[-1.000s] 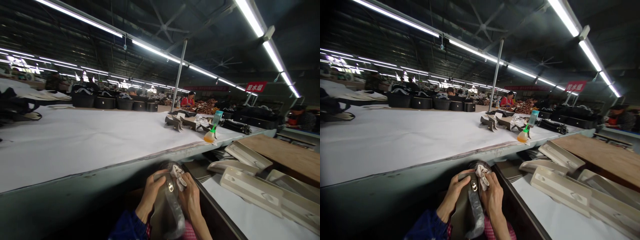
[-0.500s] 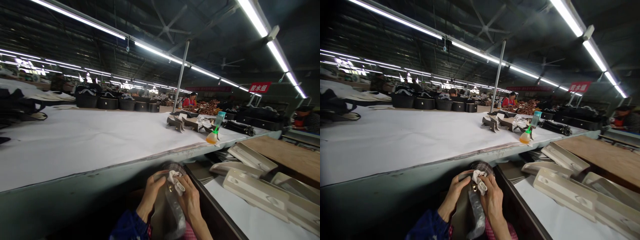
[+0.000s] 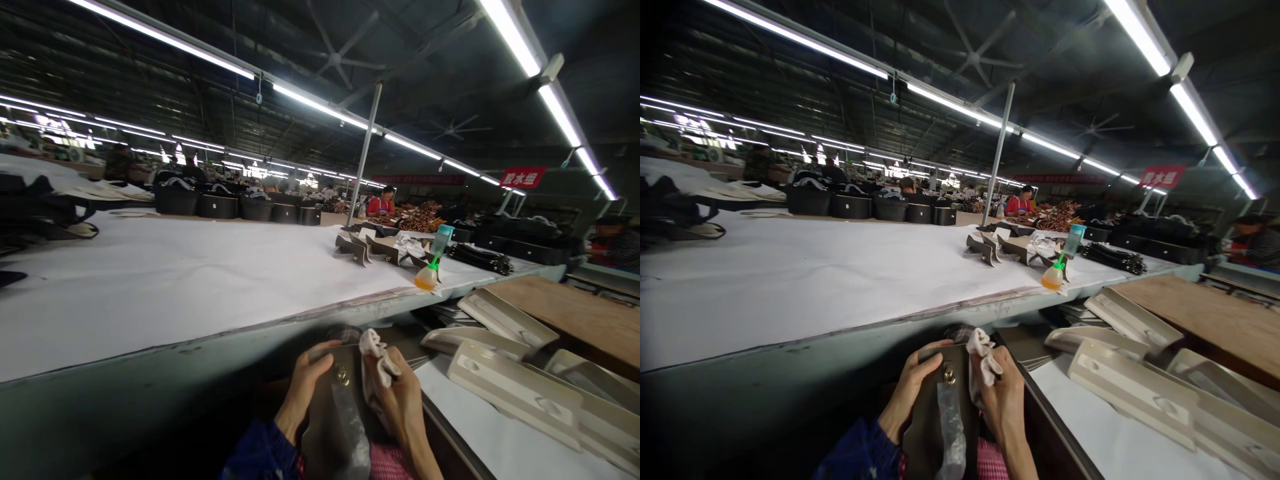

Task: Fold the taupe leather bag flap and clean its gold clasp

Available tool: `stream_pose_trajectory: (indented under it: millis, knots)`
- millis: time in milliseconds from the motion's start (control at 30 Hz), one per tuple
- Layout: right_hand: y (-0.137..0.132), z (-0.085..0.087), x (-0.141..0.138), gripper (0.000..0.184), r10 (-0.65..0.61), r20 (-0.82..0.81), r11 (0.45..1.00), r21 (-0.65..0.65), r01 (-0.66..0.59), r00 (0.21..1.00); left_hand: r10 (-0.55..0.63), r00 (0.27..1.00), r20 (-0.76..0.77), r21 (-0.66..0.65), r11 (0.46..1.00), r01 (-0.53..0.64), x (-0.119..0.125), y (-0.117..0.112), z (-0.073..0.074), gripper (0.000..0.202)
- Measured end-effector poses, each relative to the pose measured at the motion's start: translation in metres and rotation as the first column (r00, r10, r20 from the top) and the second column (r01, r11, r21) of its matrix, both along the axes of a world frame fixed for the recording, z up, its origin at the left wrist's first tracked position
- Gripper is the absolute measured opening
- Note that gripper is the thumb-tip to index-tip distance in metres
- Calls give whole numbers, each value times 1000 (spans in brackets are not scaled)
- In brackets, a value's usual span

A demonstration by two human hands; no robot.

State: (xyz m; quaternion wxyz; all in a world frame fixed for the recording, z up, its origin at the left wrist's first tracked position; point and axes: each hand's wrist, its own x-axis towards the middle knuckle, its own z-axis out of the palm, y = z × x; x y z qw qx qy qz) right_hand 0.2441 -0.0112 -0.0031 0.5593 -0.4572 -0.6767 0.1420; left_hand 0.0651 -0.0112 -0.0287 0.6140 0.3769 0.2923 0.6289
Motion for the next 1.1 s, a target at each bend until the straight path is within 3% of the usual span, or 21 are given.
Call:
stream_pose_trajectory:
  millis: [67, 133, 300, 433, 533, 700, 800, 967, 1100]
  knots:
    - [-3, 4, -7, 27, 68, 156, 997, 27, -74, 985, 12, 1000, 11, -10, 1000, -12, 1, 1, -1, 40]
    - [0, 5, -14, 23, 48, 255, 996, 59, -66, 966, 25, 1000, 15, -18, 1000, -25, 2, 2, -2, 39]
    - [9, -8, -21, 18, -152, 335, 981, 167, 101, 930, 27, 1000, 10, -14, 1000, -27, 2, 2, -3, 40]
    - [-3, -20, -16, 18, -155, 410, 974, 218, 69, 899, 42, 999, 6, -24, 999, -42, 3, -2, 0, 36]
    - [-7, -19, -14, 17, -160, 440, 972, 224, 65, 884, 43, 999, -2, -20, 999, -43, 4, -1, 0, 35]
    - [11, -9, -20, 14, -233, 442, 966, 208, 154, 866, 73, 997, -27, -11, 997, -73, 6, 6, -9, 33]
    - [13, -11, -23, 15, -226, 452, 970, 183, 158, 863, 80, 996, -37, -21, 997, -81, 5, 6, -12, 33]
    - [-7, -17, -13, 16, -117, 475, 992, 101, 78, 872, 59, 998, -13, -53, 997, -60, 6, -2, -2, 34]
    - [-9, -11, 16, 20, -23, 411, 999, -14, 31, 911, 28, 999, 20, -76, 997, -26, 6, -6, 8, 40]
